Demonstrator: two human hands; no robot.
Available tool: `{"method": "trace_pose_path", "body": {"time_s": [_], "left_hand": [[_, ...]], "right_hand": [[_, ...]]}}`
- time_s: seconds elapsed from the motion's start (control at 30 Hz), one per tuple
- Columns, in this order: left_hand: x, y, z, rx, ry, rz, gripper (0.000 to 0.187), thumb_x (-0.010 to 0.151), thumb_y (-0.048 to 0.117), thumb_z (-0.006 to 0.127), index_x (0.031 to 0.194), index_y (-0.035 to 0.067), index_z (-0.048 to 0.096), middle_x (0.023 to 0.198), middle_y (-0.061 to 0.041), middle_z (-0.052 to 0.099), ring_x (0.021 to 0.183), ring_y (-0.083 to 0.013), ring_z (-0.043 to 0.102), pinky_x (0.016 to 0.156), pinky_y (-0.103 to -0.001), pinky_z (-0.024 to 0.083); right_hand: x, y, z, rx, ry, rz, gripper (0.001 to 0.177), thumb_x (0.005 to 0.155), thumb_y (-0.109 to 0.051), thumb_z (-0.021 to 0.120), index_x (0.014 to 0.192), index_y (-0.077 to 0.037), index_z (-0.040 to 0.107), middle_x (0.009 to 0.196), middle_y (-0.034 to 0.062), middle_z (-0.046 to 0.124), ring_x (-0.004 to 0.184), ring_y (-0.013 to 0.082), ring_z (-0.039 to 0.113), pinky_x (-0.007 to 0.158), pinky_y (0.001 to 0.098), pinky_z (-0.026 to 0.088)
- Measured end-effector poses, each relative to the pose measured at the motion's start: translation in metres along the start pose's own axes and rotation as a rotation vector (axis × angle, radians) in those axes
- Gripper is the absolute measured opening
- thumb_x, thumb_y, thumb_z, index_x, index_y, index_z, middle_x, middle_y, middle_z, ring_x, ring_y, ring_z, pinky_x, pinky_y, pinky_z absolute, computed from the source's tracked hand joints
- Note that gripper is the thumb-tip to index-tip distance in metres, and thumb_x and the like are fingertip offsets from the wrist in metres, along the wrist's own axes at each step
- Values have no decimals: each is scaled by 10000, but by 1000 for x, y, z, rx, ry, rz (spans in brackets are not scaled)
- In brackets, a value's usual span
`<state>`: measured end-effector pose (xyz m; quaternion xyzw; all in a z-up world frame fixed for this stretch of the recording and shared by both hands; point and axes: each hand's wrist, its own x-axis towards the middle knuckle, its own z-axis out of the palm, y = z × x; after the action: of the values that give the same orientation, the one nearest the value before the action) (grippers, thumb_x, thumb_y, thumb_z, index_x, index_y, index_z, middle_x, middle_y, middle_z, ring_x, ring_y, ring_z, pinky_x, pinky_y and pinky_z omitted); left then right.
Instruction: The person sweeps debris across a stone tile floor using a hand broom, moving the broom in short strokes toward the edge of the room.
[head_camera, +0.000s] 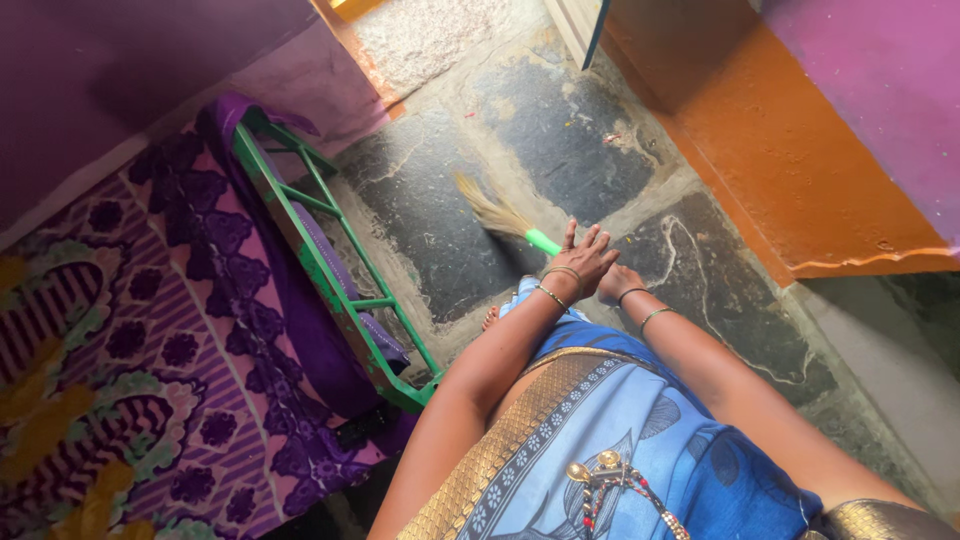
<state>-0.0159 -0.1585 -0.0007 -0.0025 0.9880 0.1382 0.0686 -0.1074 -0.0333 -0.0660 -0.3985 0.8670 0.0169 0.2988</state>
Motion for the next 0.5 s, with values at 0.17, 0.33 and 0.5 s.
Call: {"method": "trace_pose_path", "body": {"time_s": [0.17, 0.33, 0.5], "left_hand": [[-12, -21, -6, -41, 23, -25, 564, 845, 196, 663, 1396, 236, 551, 1542, -117, 426, 1529, -311, 280, 1211, -694, 31], [-20, -37, -7, -6, 17, -47, 573, 852, 144, 651, 1410, 229, 547, 1552, -111, 427, 1527, -299, 292, 1210, -709, 47], [-22, -51, -4, -15, 41, -37, 527, 875, 140, 631, 1389, 229, 555, 1552, -132, 422, 1520, -321, 287, 1202, -709, 41]], "right_hand": [[-7, 17, -18, -99, -225, 226, 497, 888, -193, 660, 1277, -499, 701, 1257, 120, 709, 1141, 348, 696, 996, 465, 563], [-9, 38, -45, 55, -151, 397, 566, 839, -116, 671, 1302, -441, 704, 1181, 133, 762, 1028, 317, 779, 959, 441, 605], [4, 35, -58, 139, -17, 245, 475, 785, -110, 697, 1218, -293, 764, 1160, 140, 754, 1078, 337, 721, 982, 435, 563]]}}
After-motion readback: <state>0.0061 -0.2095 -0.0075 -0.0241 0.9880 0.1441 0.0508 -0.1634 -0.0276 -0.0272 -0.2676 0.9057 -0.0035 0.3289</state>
